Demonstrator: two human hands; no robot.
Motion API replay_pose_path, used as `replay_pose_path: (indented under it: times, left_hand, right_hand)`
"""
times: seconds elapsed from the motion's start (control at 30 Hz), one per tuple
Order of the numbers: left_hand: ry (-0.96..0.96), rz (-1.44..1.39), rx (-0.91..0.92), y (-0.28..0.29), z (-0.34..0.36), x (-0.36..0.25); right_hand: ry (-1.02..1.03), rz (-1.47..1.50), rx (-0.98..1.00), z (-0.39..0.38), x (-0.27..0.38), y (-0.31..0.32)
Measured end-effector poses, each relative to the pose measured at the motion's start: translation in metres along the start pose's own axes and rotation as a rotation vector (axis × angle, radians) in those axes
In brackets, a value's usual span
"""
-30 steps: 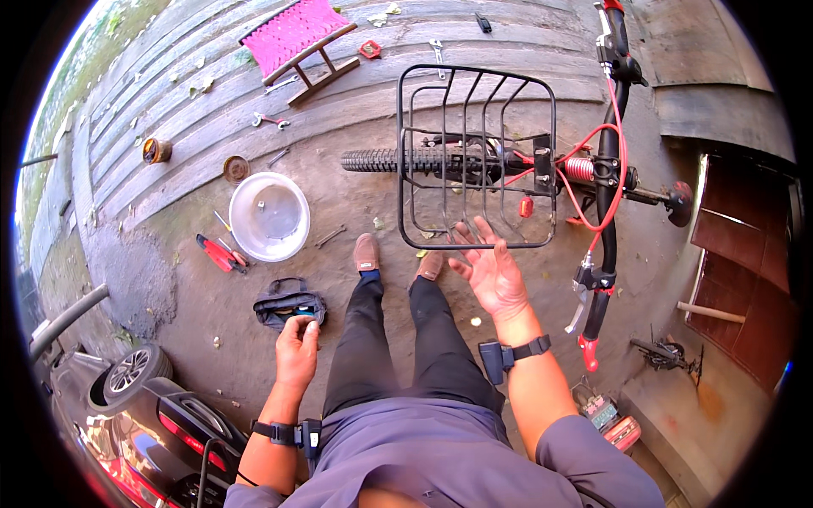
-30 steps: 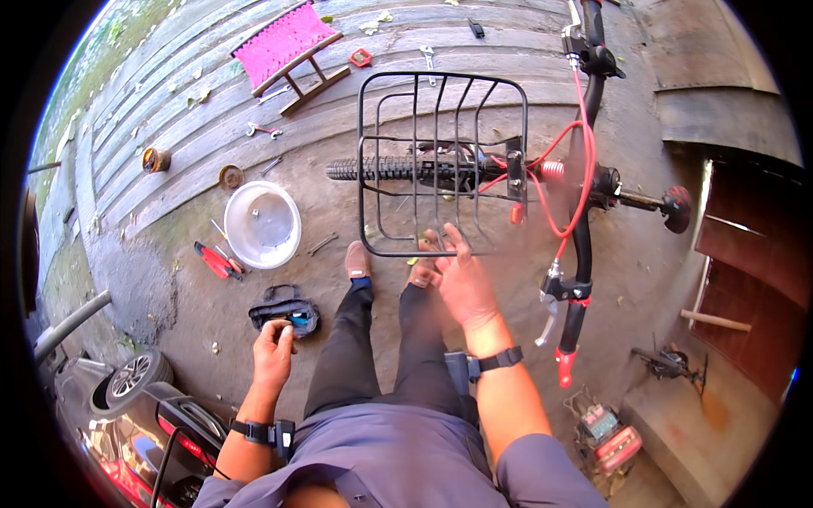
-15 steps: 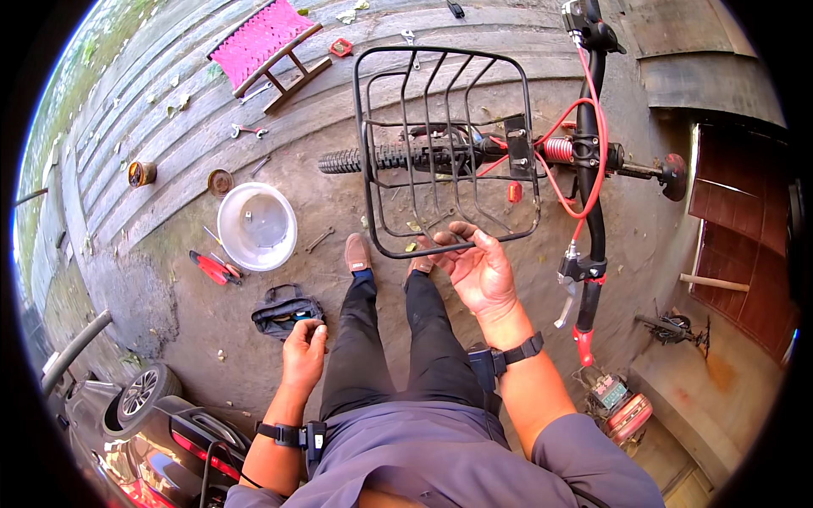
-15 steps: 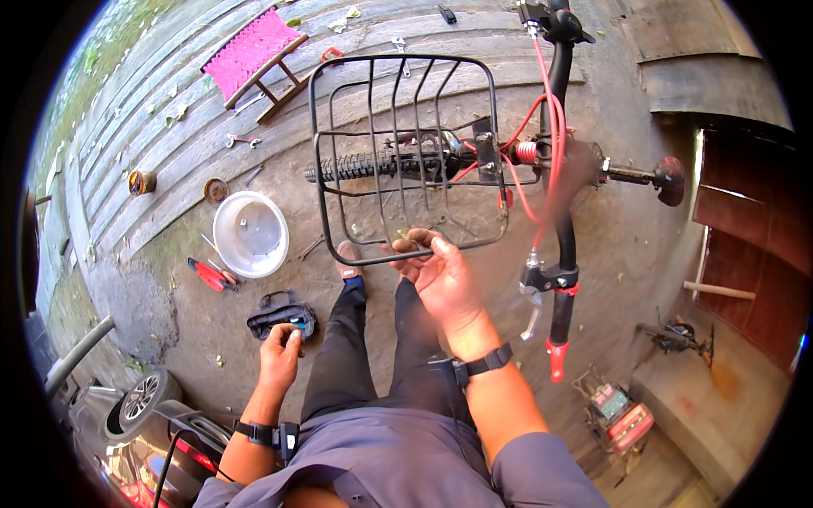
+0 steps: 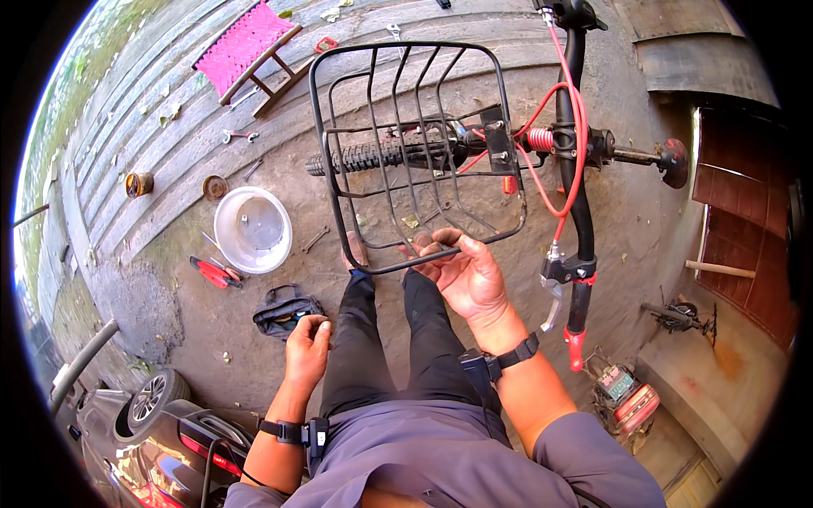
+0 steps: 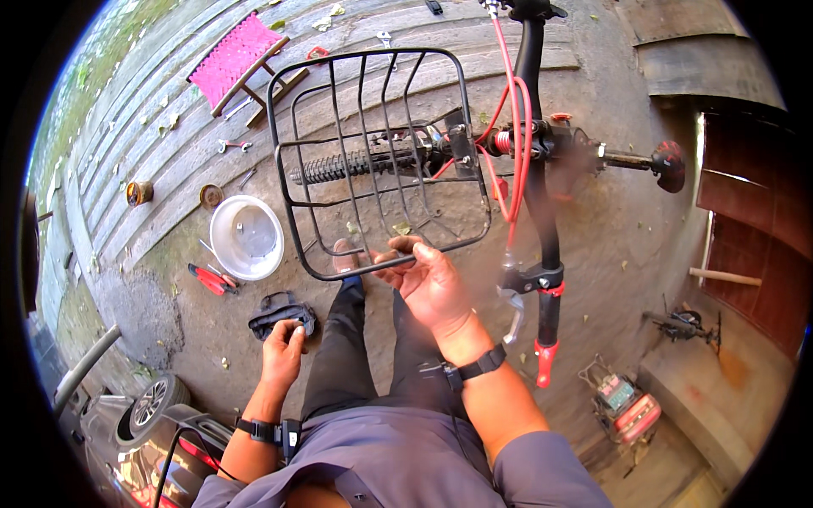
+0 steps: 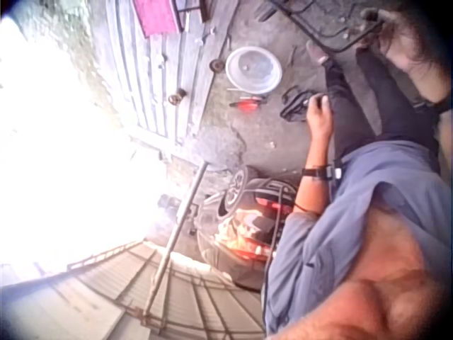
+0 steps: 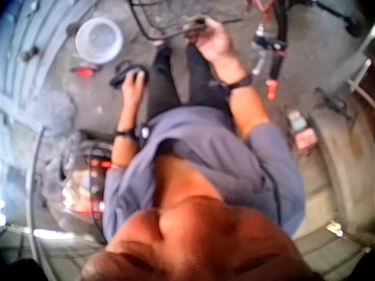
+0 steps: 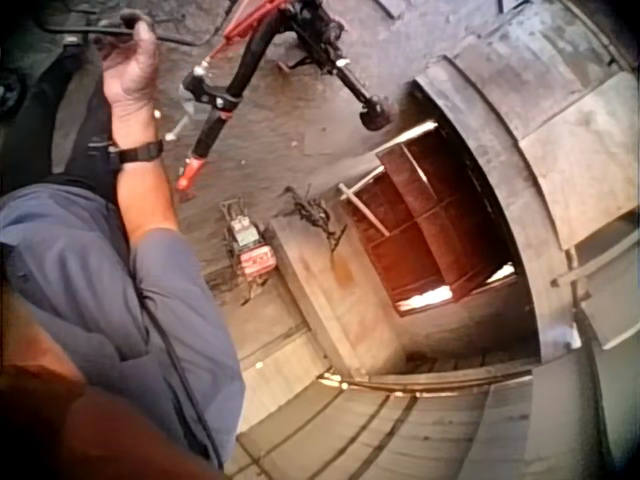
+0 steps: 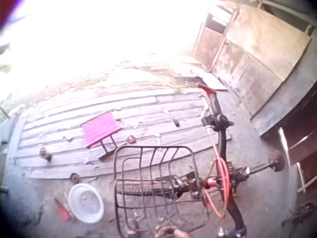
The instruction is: The person repairs a bicycle by first adjusting the brake cables at the handlebars. They then retrieve a small metal bracket from a basin of water, dry it, and attach it to the front basket of the bicycle using a screwdriver to tighten the screws.
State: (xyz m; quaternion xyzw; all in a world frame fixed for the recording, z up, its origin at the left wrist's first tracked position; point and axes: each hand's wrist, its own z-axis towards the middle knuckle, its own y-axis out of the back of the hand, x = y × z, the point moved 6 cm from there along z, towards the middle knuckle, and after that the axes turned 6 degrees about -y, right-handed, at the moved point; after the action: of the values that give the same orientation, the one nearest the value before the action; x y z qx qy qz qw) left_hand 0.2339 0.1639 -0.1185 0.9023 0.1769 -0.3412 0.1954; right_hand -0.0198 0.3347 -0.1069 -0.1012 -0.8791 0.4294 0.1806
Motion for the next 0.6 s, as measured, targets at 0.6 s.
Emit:
replay_pose_path:
  times: [0.6]
  left_hand:
    - [-0.016, 0.013, -0.014, -0.0033, 0.0023, -0.0008]
  right_hand:
    - [0.002, 0.051, 0.011, -0.0012, 0.001, -0.0092]
